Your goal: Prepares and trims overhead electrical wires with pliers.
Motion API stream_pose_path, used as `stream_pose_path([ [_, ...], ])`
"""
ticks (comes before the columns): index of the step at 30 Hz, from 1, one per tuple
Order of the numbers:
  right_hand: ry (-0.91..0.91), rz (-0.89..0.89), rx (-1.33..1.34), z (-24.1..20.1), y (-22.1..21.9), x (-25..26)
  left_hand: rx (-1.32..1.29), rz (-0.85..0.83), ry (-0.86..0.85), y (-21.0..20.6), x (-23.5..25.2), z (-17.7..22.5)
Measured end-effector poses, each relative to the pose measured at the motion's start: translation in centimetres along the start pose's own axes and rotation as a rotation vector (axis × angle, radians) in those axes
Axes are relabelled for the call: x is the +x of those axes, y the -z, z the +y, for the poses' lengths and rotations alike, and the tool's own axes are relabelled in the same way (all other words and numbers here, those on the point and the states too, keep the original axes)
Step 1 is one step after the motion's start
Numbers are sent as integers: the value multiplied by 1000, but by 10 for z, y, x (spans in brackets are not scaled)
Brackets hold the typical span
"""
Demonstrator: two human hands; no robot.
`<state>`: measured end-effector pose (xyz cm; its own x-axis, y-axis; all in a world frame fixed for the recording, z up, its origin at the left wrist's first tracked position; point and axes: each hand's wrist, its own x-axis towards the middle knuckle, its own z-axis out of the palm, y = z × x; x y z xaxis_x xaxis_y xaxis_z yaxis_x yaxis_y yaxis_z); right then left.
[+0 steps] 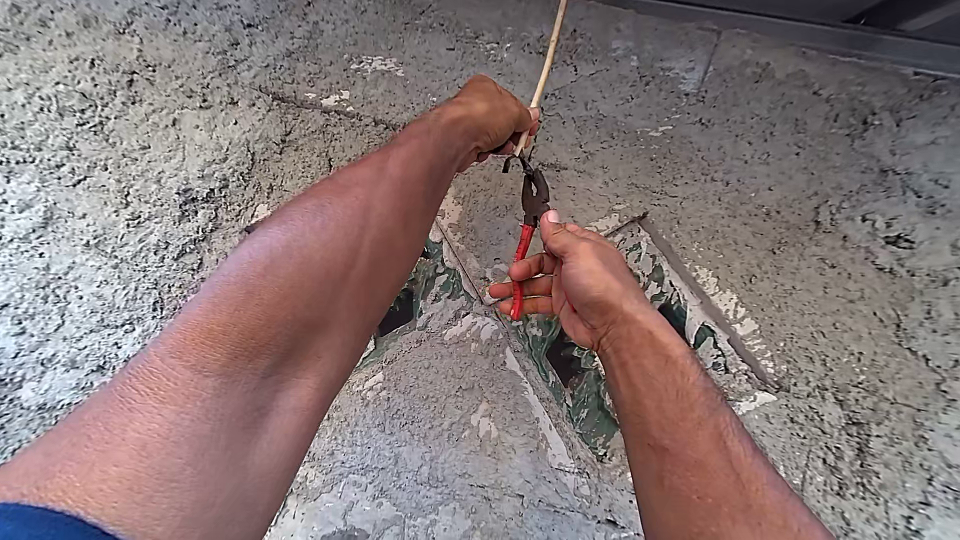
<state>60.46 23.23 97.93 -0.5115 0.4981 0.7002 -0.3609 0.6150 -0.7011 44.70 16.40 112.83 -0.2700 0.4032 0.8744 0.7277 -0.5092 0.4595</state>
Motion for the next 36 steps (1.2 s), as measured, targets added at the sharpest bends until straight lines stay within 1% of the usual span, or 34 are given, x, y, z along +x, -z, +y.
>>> stream_pose_path([
  [5,7,42,-104,-1,-1,-1,22,40,-2,-5,-3,5],
  [8,-2,84,-209,-1,1,-3,84,61,-4,-7,1,7],
  [10,-13,95,-224,0,2,-5,106,69,-4,-7,4,7],
  [12,-28,52,-118,2,6,-5,117,66,-3,-7,4,7],
  [15,-51,-51,153,7,8,-6,87,53,-23,-8,2,6],
  [17,-58,-95,248,10,7,-7,46,44,-21,-9,-2,5],
  [20,-63,-118,293,12,3,-4,-10,32,-10,-9,-5,4],
  [24,-41,-91,338,13,-1,-2,-50,24,-16,-7,-5,2],
  [28,-27,-108,392,15,0,-1,-79,4,-20,-4,-3,-4],
  [36,-4,-248,505,19,0,0,-205,-32,-43,-6,3,-14],
])
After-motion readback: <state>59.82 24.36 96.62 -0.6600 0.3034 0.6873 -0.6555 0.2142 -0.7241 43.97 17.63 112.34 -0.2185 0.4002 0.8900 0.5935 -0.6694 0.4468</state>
